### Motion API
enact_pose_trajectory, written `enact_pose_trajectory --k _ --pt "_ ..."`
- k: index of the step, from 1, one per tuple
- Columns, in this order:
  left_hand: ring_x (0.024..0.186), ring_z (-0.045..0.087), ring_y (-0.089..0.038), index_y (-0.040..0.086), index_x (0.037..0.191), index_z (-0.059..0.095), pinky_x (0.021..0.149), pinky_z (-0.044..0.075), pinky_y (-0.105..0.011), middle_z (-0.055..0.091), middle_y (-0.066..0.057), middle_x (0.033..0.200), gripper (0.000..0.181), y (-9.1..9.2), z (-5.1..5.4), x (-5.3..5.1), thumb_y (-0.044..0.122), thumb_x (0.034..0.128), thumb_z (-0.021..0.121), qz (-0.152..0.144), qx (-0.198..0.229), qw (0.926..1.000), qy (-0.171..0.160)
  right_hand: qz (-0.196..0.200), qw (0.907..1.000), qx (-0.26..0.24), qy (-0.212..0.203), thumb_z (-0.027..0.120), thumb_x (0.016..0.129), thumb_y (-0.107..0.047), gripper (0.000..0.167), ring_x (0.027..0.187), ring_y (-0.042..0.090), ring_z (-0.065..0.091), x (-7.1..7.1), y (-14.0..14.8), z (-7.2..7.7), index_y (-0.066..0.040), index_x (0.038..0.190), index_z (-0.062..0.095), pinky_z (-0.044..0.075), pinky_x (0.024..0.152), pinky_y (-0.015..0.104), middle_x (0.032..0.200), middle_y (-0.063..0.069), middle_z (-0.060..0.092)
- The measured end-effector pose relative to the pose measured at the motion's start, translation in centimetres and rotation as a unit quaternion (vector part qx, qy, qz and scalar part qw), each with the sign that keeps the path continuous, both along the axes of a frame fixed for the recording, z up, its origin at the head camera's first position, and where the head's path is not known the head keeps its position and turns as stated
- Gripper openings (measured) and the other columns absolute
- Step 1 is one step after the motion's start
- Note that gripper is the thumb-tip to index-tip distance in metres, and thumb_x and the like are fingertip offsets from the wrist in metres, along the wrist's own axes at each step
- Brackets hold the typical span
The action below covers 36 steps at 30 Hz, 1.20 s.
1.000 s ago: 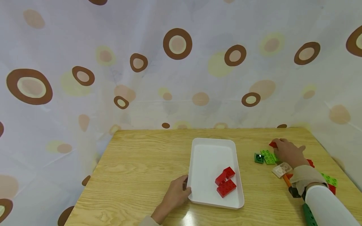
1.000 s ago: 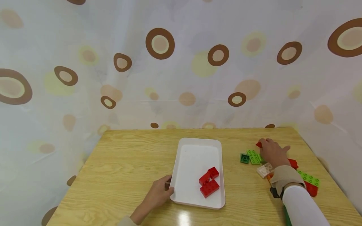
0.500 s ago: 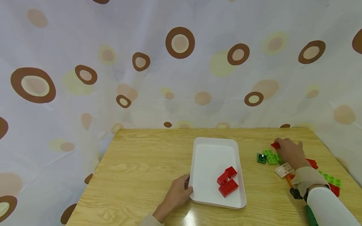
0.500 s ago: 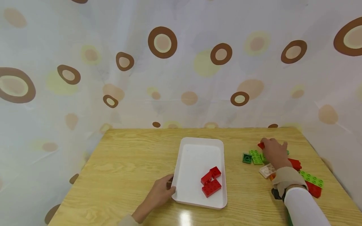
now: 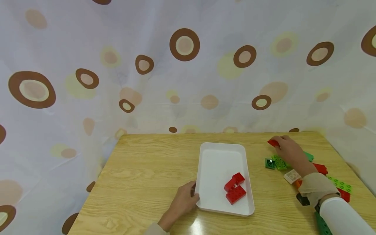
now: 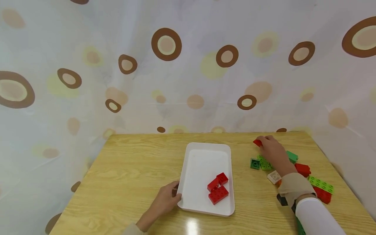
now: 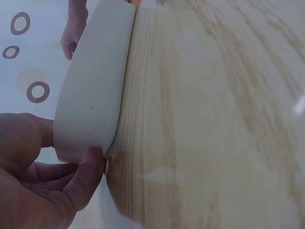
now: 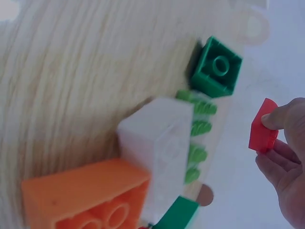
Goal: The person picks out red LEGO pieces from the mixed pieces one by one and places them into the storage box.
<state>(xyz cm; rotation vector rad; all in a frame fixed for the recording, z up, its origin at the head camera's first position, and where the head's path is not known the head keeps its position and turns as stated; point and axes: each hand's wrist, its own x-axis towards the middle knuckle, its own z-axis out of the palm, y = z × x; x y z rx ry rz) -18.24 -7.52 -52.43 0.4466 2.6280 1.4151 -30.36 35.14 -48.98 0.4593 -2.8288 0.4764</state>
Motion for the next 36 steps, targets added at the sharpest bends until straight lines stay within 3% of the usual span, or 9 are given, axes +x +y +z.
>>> enact_pose_trajectory --k 5,10,20,36 --pt "0.087 0.063 -0.016 -0.010 0.132 0.056 0.072 0.054 -0.026 0.069 -0.016 0.109 0.046 0.0 0.1 0.1 -0.003 0.0871 0.060 0.002 0.001 1.0000 -0.002 0.026 0.9986 -0.006 0.045 0.064 0.090 0.004 0.036 0.088 0.048 0.060 -0.1 -1.8 0.5 0.008 0.125 0.056 0.052 0.073 0.060 0.114 0.037 0.054" --pt "0.086 0.063 -0.016 -0.010 0.132 0.056 0.071 0.054 -0.026 0.069 -0.016 0.107 0.046 0.0 0.3 0.4 -0.005 0.0863 0.060 0.002 0.004 1.0000 -0.004 0.043 0.9973 -0.016 0.058 0.064 0.089 0.005 0.034 0.092 0.048 0.059 0.1 -3.5 1.1 0.008 0.122 0.058 0.053 0.074 0.060 0.113 0.035 0.054" --pt "0.086 0.065 -0.018 -0.012 0.130 0.056 0.071 0.054 -0.026 0.069 -0.018 0.107 0.045 0.1 0.3 0.3 -0.005 0.0857 0.061 0.002 0.007 1.0000 0.002 0.068 0.9953 -0.034 0.060 0.068 0.085 0.007 0.033 0.093 0.043 0.060 0.7 -6.1 1.2 0.005 0.118 0.060 0.055 0.075 0.057 0.111 0.030 0.057" --pt "0.089 0.066 -0.020 -0.010 0.131 0.056 0.073 0.055 -0.027 0.069 -0.018 0.109 0.044 0.1 0.2 0.2 -0.004 0.0876 0.061 -0.002 0.005 1.0000 -0.003 0.091 0.9950 -0.033 0.027 0.068 0.088 0.005 0.030 0.096 0.036 0.060 1.9 -10.1 0.4 0.003 0.118 0.064 0.056 0.080 0.049 0.114 0.023 0.058"
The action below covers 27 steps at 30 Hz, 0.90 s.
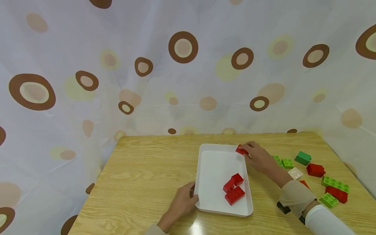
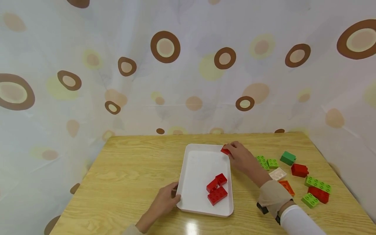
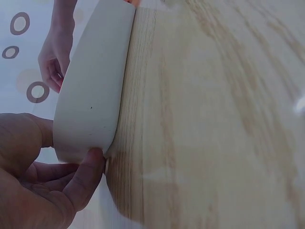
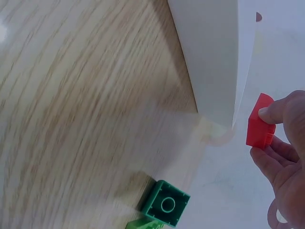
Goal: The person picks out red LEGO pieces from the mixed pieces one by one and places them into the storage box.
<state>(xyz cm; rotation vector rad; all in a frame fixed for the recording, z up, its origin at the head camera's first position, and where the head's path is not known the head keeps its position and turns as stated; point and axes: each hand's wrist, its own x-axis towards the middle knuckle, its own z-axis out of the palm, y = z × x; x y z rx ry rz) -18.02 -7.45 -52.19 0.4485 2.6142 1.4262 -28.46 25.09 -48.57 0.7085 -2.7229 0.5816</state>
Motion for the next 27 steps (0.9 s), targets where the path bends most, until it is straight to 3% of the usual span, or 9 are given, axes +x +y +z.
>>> enact_pose_trajectory --k 10,17,27 --pt "0.089 0.067 -0.021 -0.010 0.133 0.055 0.074 0.055 -0.028 0.068 -0.018 0.111 0.046 -0.1 -0.2 0.1 -0.004 0.0876 0.060 -0.001 0.006 1.0000 -0.007 0.009 0.9997 0.015 -0.015 0.074 0.086 0.003 0.030 0.097 0.035 0.061 0.5 -1.5 -0.7 -0.001 0.114 0.067 0.057 0.080 0.046 0.112 0.021 0.059" --pt "0.090 0.067 -0.020 -0.011 0.132 0.055 0.075 0.055 -0.026 0.067 -0.019 0.112 0.045 -0.1 -0.3 -0.1 -0.004 0.0880 0.059 -0.002 -0.003 1.0000 -0.003 0.001 0.9979 0.036 -0.054 0.075 0.086 -0.001 0.029 0.100 0.033 0.060 0.6 -2.1 -0.7 -0.005 0.113 0.068 0.056 0.084 0.045 0.112 0.018 0.060" --pt "0.093 0.067 -0.022 -0.011 0.132 0.055 0.076 0.055 -0.028 0.067 -0.019 0.113 0.045 0.0 -0.2 -0.1 -0.003 0.0876 0.059 0.007 -0.019 0.9998 -0.002 0.019 0.9966 0.080 -0.005 0.078 0.082 0.000 0.032 0.091 0.028 0.060 0.3 -2.3 -1.8 -0.006 0.112 0.069 0.058 0.077 0.039 0.106 0.014 0.061"
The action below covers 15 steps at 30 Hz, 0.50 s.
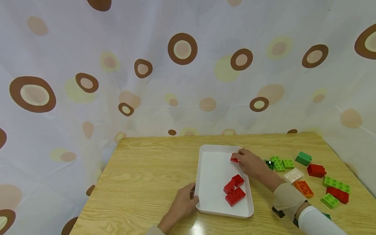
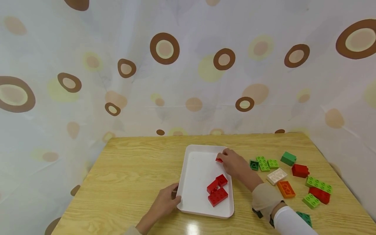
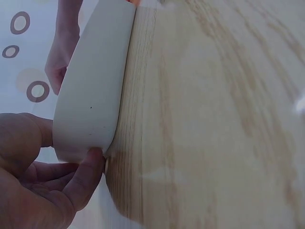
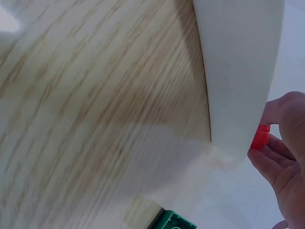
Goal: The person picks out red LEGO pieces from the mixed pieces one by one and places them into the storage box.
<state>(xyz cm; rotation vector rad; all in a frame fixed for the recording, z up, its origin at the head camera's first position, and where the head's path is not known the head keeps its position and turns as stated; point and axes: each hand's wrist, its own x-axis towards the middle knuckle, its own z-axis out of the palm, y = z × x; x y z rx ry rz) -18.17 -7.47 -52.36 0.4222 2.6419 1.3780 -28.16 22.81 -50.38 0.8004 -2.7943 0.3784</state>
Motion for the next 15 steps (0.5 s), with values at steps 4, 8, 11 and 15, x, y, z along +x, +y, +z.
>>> enact_pose_trajectory --k 4,8,11,15 --pt "0.091 0.066 -0.021 -0.011 0.132 0.055 0.076 0.055 -0.028 0.067 -0.019 0.113 0.046 0.0 0.0 0.0 -0.002 0.0873 0.059 0.004 -0.005 1.0000 0.001 0.010 0.9999 0.009 -0.004 0.078 0.081 0.002 0.033 0.091 0.027 0.059 0.1 -0.3 -0.3 -0.006 0.112 0.070 0.058 0.077 0.037 0.107 0.013 0.060" --pt "0.091 0.067 -0.022 -0.013 0.132 0.054 0.076 0.055 -0.028 0.067 -0.020 0.113 0.046 0.0 0.1 0.0 -0.003 0.0874 0.060 0.003 0.002 1.0000 -0.002 0.022 0.9995 0.008 -0.023 0.076 0.082 0.005 0.032 0.091 0.026 0.059 0.2 -0.7 -0.1 -0.006 0.110 0.070 0.057 0.078 0.038 0.105 0.012 0.059" --pt "0.093 0.067 -0.023 -0.013 0.132 0.055 0.076 0.055 -0.028 0.067 -0.020 0.113 0.045 0.0 0.1 0.0 -0.003 0.0876 0.059 0.004 0.003 1.0000 -0.005 0.023 0.9989 0.014 -0.039 0.076 0.082 0.004 0.031 0.090 0.025 0.058 0.1 -0.9 0.0 -0.007 0.110 0.070 0.057 0.078 0.037 0.104 0.010 0.059" --pt "0.092 0.066 -0.022 -0.012 0.131 0.056 0.076 0.055 -0.028 0.068 -0.019 0.112 0.044 0.0 0.1 0.1 -0.003 0.0874 0.059 0.005 0.001 1.0000 -0.005 0.015 0.9974 0.022 -0.067 0.075 0.085 0.002 0.029 0.090 0.024 0.058 0.1 -1.2 0.0 -0.008 0.111 0.070 0.057 0.079 0.037 0.104 0.009 0.059"
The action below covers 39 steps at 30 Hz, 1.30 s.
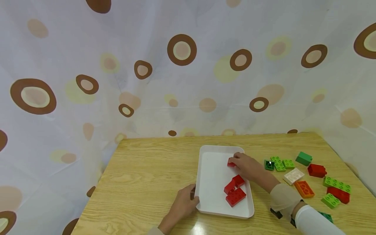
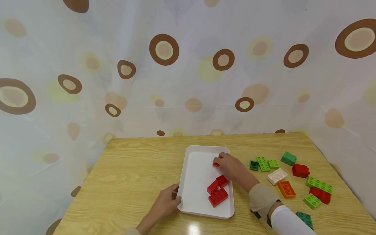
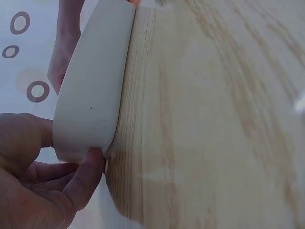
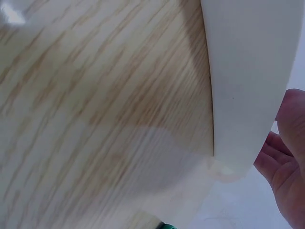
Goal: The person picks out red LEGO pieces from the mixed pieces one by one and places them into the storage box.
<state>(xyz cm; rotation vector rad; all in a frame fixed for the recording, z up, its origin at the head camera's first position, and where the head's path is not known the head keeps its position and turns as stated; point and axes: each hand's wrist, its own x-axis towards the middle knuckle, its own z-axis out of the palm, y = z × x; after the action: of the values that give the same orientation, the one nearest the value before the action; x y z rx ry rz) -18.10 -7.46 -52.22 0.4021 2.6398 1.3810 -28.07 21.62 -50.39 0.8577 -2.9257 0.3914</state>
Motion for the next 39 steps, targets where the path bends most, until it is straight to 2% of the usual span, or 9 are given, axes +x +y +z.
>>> enact_pose_trajectory --k 7,18,24,30,39 --pt "0.092 0.065 -0.021 -0.011 0.131 0.056 0.077 0.055 -0.030 0.068 -0.017 0.112 0.044 0.04 0.03 0.03 -0.003 0.0879 0.060 0.001 -0.002 1.0000 0.005 -0.007 0.9998 0.005 -0.017 0.076 0.085 -0.001 0.028 0.094 0.027 0.062 0.08 -0.26 0.13 -0.008 0.112 0.071 0.057 0.082 0.041 0.107 0.011 0.063" --pt "0.094 0.066 -0.023 -0.011 0.131 0.056 0.076 0.055 -0.030 0.067 -0.017 0.113 0.044 0.06 0.14 0.13 -0.002 0.0885 0.059 0.003 -0.003 1.0000 -0.005 -0.011 0.9988 0.002 -0.049 0.074 0.088 -0.007 0.029 0.101 0.029 0.064 0.01 -0.29 -0.02 -0.009 0.116 0.071 0.056 0.084 0.043 0.115 0.013 0.068" --pt "0.093 0.065 -0.023 -0.010 0.131 0.056 0.076 0.055 -0.031 0.068 -0.017 0.112 0.043 0.07 0.33 0.15 -0.003 0.0885 0.060 -0.002 0.005 1.0000 0.001 -0.016 0.9981 0.012 -0.058 0.075 0.087 -0.008 0.033 0.093 0.024 0.063 -0.04 -0.35 0.10 -0.008 0.119 0.069 0.056 0.081 0.040 0.112 0.010 0.070" --pt "0.092 0.064 -0.021 -0.009 0.131 0.057 0.076 0.055 -0.030 0.068 -0.015 0.111 0.043 0.05 0.35 0.19 -0.003 0.0883 0.060 0.000 0.002 1.0000 0.001 -0.016 0.9982 0.015 -0.056 0.076 0.087 -0.008 0.034 0.087 0.021 0.062 0.01 -0.35 0.15 -0.009 0.120 0.067 0.057 0.078 0.038 0.108 0.009 0.070" --pt "0.091 0.064 -0.018 -0.009 0.131 0.057 0.074 0.055 -0.028 0.068 -0.014 0.110 0.042 0.02 0.12 0.07 -0.002 0.0890 0.061 -0.002 0.003 1.0000 0.000 -0.032 0.9982 -0.009 -0.049 0.076 0.086 -0.008 0.038 0.098 0.027 0.062 0.04 0.02 -0.16 -0.008 0.123 0.065 0.057 0.081 0.040 0.123 0.014 0.062"
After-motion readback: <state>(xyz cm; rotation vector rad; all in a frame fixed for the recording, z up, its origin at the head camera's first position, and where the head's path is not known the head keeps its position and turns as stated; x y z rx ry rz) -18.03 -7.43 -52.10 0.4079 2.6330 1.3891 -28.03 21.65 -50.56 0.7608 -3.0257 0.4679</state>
